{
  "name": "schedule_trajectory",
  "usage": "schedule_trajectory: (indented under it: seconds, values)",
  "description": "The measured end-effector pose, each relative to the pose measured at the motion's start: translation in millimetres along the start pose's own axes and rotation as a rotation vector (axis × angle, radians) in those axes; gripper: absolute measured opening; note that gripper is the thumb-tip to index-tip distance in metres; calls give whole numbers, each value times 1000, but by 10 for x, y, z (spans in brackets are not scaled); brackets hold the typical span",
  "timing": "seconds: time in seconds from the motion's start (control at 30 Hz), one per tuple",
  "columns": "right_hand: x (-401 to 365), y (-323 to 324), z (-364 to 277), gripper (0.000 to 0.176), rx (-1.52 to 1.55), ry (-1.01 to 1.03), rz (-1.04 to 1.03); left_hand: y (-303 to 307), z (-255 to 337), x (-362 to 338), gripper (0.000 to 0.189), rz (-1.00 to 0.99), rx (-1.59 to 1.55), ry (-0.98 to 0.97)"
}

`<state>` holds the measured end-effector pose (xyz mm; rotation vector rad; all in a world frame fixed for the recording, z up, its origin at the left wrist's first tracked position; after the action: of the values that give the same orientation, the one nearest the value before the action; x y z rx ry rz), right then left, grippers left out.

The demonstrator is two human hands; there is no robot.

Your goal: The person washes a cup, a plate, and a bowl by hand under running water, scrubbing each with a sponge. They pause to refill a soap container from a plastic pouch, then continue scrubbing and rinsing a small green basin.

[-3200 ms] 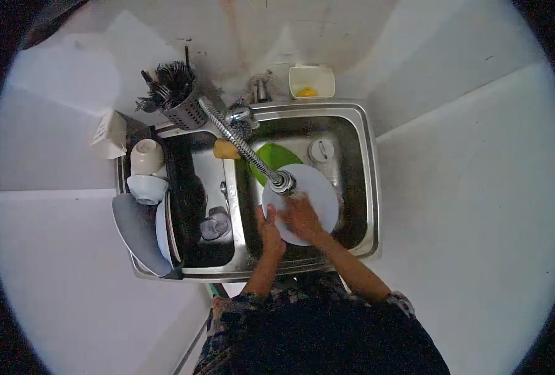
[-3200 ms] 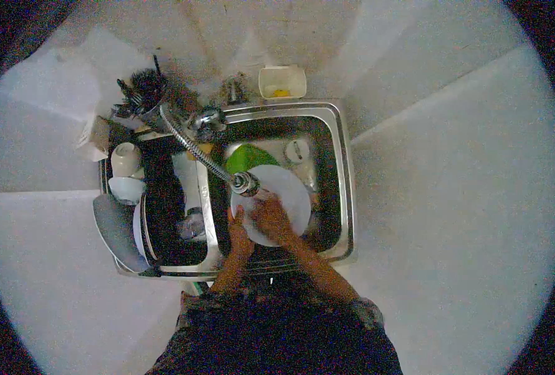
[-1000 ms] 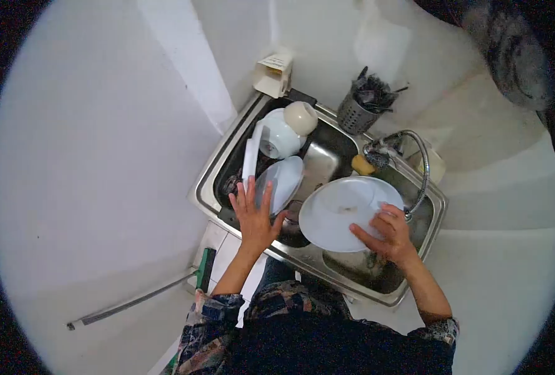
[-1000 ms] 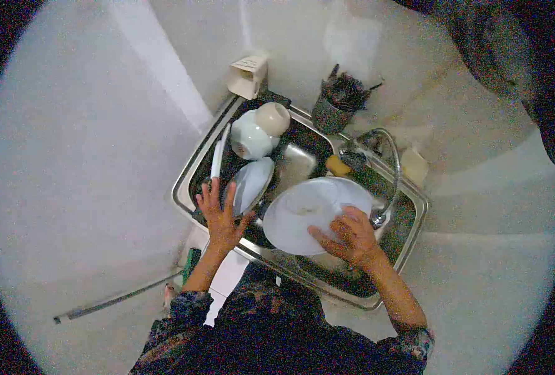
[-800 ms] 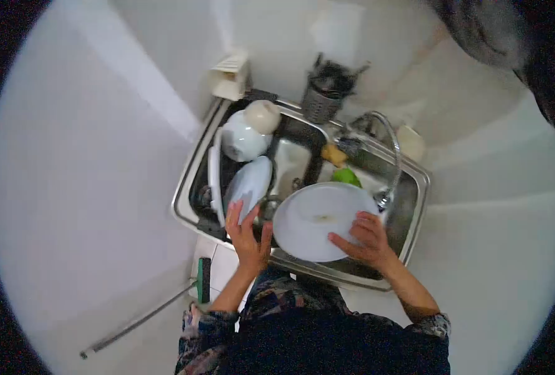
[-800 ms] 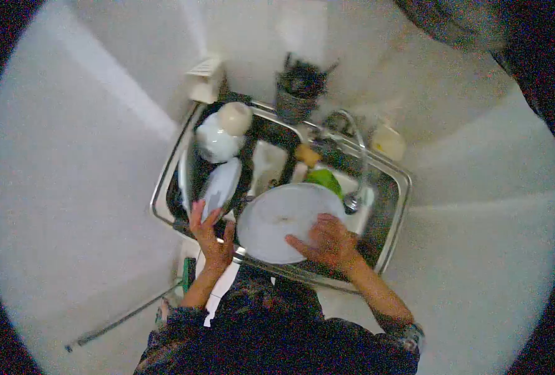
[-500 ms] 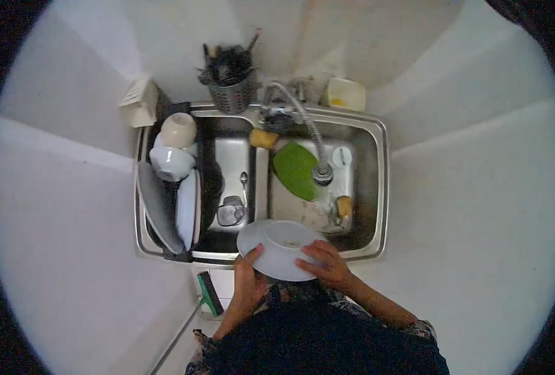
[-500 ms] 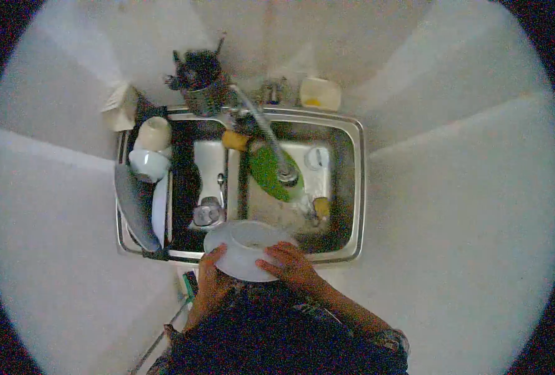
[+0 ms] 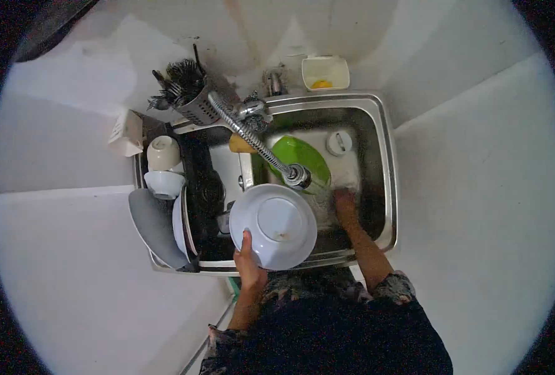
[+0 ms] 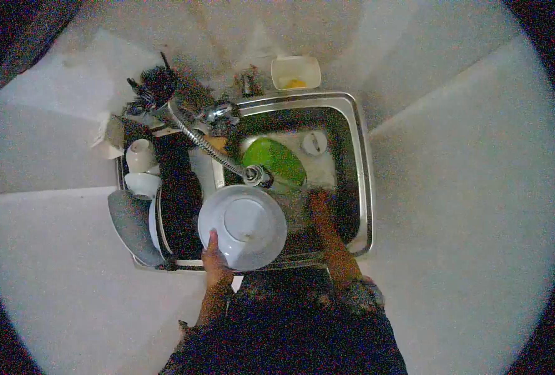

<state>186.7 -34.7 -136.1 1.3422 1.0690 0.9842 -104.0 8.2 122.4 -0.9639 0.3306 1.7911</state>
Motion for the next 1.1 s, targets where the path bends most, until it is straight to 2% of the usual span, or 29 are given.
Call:
schedule_trajectory:
  seconds: [0.07, 0.1, 0.17, 0.23, 0.3, 0.37, 0.4, 0.47, 0.5, 0.53, 0.57, 0.6, 0.67, 0.8, 0.87, 0.9, 0.97, 1.1]
  values:
    - [-27, 148, -11, 29, 344, -306, -332, -54, 30, 9, 45, 6, 28, -53]
    - [-44, 379, -52, 29, 349, -308, -335, -49, 2, 27, 45, 8, 34, -54]
    - [-55, 1027, -170, 28, 755, -320, -176, -74, -34, 74, 44, -69, 115, -167]
    - [-146, 1653, -450, 25, 885, -193, 58, -151, -31, -16, 43, -23, 224, -151]
    - [-182, 2235, -799, 22, 1016, -118, 89, -187, -70, -70, 42, 16, 330, -135]
    - [-123, 2706, -1156, 24, 972, 76, 87, -247, -67, -105, 46, -100, 624, -287]
    - [-55, 2710, -1278, 24, 973, 74, 92, -242, -118, -97, 47, -99, 644, -330]
    - [143, 2770, -1422, 30, 1018, 229, 339, -350, -4, -247, 45, -107, 695, -380]
    - [240, 2709, -1371, 30, 1020, 228, 347, -398, 56, -307, 44, -110, 746, -429]
    - [372, 2571, -1292, 33, 969, 83, 202, -387, 117, -331, 41, -152, 810, -515]
    - [421, 2431, -1242, 36, 916, -60, 55, -360, 158, -330, 41, -153, 815, -524]
    - [367, 2382, -1271, 36, 918, -59, 65, -339, 177, -328, 39, -211, 880, -528]
    - [279, 2477, -1322, 35, 1023, 8, 296, -402, 255, -337, 37, -247, 930, -556]
    - [255, 2506, -1344, 31, 1086, 2, 302, -327, 162, -223, 37, -252, 1016, -510]
    - [376, 2407, -1254, 29, 1017, -92, 219, -394, 180, -312, 38, -353, 1089, -782]
    - [355, 2403, -1299, 29, 1017, -93, 223, -402, 183, -284, 38, -356, 1089, -784]
    - [248, 2567, -1466, 28, 1091, 99, 397, -352, 157, -195, 39, -294, 970, -636]
    - [397, 2591, -1413, 27, 1028, 111, 432, -377, 208, -276, 38, -270, 1031, -687]
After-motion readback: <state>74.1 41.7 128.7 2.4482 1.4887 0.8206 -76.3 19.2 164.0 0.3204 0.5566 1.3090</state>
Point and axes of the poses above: each hand's wrist, its own x-axis towards the middle knuckle, its own y-axis out of the back of the hand, z = x × y, the point moved 4 cm from there along x, towards the middle knuckle
